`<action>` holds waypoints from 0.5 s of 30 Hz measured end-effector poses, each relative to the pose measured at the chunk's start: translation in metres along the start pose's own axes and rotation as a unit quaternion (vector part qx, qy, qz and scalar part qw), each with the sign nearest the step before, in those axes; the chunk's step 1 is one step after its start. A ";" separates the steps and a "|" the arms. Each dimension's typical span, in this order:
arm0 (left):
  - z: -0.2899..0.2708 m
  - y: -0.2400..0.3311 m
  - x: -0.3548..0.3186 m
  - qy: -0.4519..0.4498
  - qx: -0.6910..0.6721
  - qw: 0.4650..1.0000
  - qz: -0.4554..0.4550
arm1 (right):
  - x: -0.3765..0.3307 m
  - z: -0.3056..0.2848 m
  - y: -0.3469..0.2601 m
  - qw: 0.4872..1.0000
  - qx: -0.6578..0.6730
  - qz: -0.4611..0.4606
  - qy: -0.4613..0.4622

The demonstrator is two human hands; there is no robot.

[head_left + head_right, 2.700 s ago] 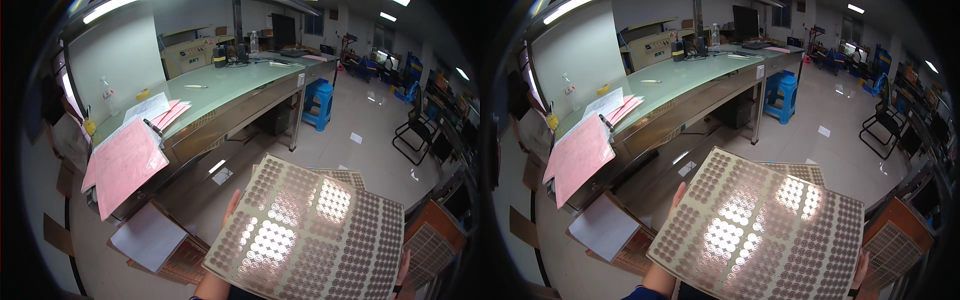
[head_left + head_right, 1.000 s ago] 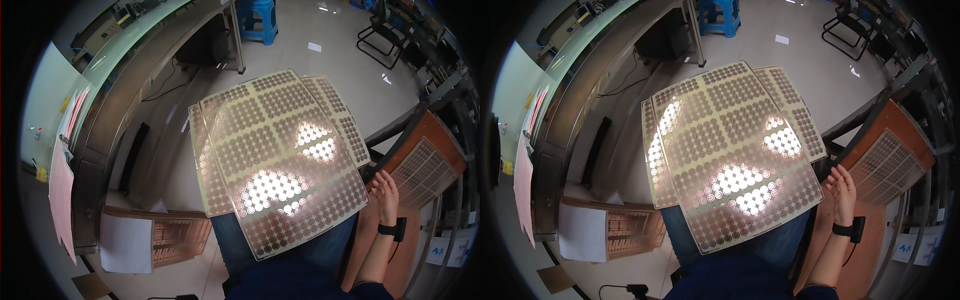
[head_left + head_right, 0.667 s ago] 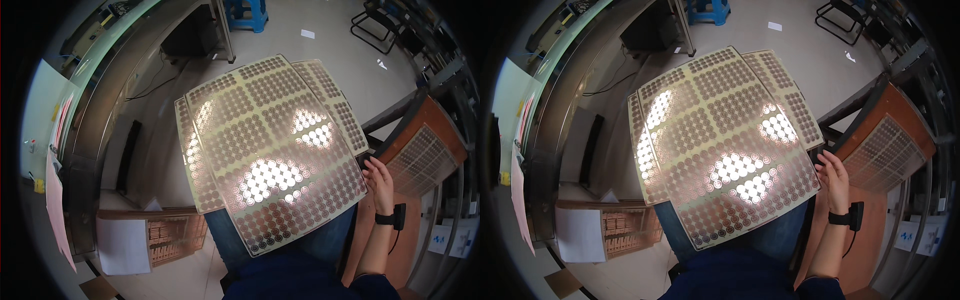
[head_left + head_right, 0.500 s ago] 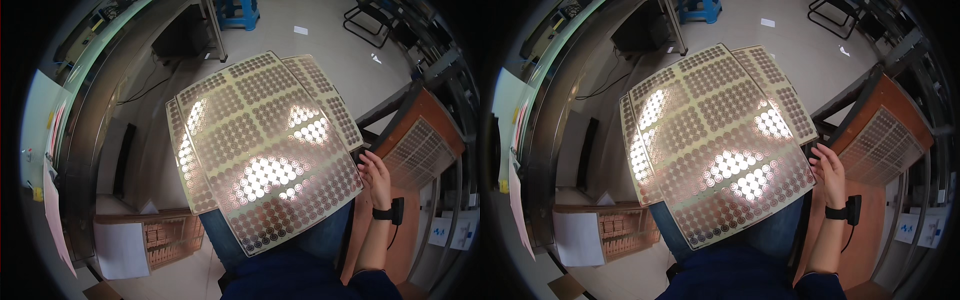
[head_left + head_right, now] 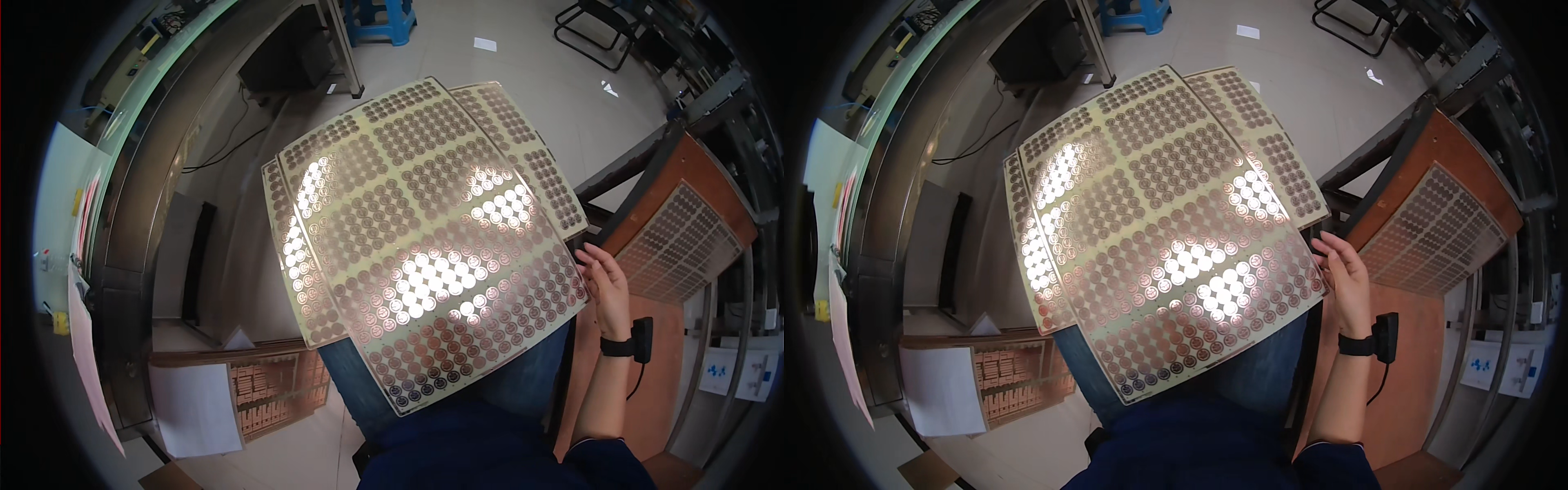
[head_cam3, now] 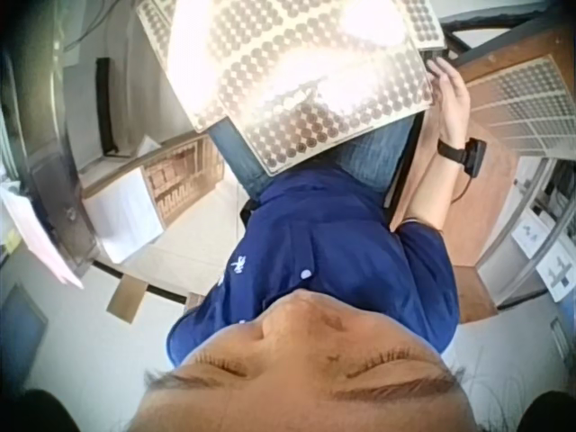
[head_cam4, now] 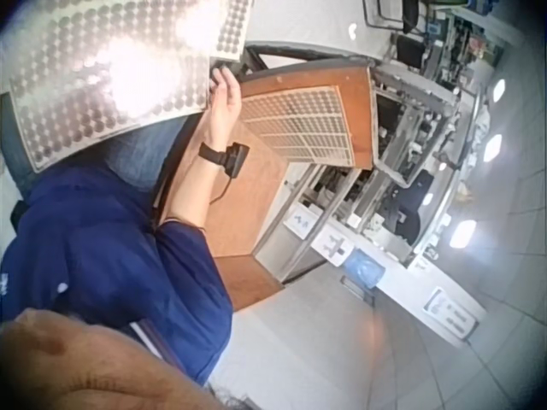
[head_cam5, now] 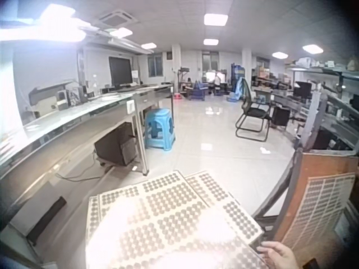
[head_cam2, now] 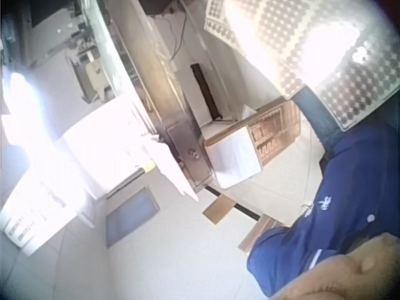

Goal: The recorder is inspecting and marking large printed sheets containing many small circular components, possibly circuits or gaskets.

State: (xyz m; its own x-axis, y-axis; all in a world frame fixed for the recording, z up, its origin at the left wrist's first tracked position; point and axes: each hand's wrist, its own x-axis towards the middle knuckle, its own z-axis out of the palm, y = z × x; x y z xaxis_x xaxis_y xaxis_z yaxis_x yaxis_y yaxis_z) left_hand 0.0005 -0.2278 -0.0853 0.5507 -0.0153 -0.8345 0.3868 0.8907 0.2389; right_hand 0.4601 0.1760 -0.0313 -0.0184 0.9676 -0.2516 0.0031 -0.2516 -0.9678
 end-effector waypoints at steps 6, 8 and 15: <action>0.000 0.006 0.000 -0.014 -0.005 1.000 0.002 | 0.000 0.005 0.002 1.000 0.002 -0.006 -0.016; 0.000 0.009 0.000 -0.021 -0.006 1.000 0.002 | -0.001 0.005 0.001 1.000 0.002 -0.005 -0.014; -0.003 0.017 -0.002 -0.044 -0.008 0.999 0.001 | -0.001 0.004 0.004 0.999 0.002 -0.020 -0.031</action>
State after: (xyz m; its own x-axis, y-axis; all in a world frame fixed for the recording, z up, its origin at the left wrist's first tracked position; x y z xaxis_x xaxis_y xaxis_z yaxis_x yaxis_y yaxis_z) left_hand 0.0037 -0.2117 -0.0813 0.6144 -0.0534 -0.7872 0.3742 0.8981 0.2311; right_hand 0.4563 0.1738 -0.0350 -0.0812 0.9737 -0.2126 -0.0019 -0.2135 -0.9769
